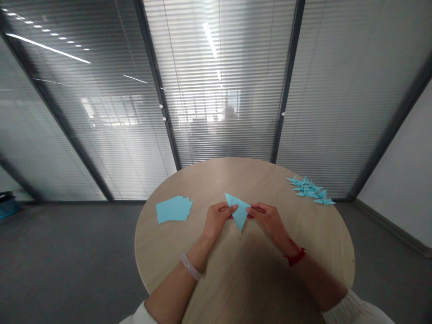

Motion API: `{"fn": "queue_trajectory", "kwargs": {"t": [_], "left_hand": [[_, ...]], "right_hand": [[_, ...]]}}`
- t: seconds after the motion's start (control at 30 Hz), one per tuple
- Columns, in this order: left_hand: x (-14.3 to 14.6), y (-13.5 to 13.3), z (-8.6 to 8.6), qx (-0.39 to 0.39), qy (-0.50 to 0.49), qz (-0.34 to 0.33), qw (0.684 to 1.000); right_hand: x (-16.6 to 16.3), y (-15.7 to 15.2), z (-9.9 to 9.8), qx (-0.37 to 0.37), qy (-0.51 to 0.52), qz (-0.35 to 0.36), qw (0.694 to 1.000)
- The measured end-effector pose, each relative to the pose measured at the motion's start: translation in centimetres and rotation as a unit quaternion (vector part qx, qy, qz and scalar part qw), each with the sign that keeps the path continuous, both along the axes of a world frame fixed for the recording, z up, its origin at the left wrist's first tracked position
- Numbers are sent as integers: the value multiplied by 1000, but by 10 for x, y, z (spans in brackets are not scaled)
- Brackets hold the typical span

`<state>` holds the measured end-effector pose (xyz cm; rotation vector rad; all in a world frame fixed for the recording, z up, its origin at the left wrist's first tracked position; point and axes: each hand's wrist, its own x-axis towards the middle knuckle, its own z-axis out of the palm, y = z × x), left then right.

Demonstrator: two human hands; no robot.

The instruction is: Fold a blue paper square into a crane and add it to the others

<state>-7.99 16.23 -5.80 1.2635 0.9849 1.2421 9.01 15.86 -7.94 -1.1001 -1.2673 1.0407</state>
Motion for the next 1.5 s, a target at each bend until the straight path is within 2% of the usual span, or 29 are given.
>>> {"fn": "queue_trajectory", "kwargs": {"t": [0.1, 0.3, 0.5, 0.8, 1.03, 1.1, 1.23, 1.3, 1.4, 1.5], "left_hand": [[0, 0, -1, -4, 2, -13, 1000], [0, 2, -5, -19, 24, -96, 995], [-1, 3, -7, -14, 83, -56, 995], [-1, -9, 3, -41, 109, -148, 982], [3, -11, 5, -38, 116, -113, 986], [2, -9, 2, -42, 109, -124, 985], [1, -9, -4, -77, 45, -200, 976], [2, -10, -5, -101, 16, -218, 971], [3, -12, -5, -118, 17, -200, 973], [6, -12, -6, -100, 41, -174, 979]], "right_hand": [[0, 0, 0, -2, 4, -6, 1000], [4, 3, -2, 2, 11, -9, 1000], [1, 0, 3, -8, 20, -6, 1000], [7, 6, -4, 0, 46, -16, 999], [6, 5, -3, 5, 37, -20, 999], [6, 6, -5, 9, 32, -26, 999], [8, 9, -6, 26, 35, -30, 999], [9, 9, -5, 28, 37, -35, 998], [9, 8, -2, 24, 38, -41, 998], [8, 6, 0, 26, 51, -35, 998]]}}
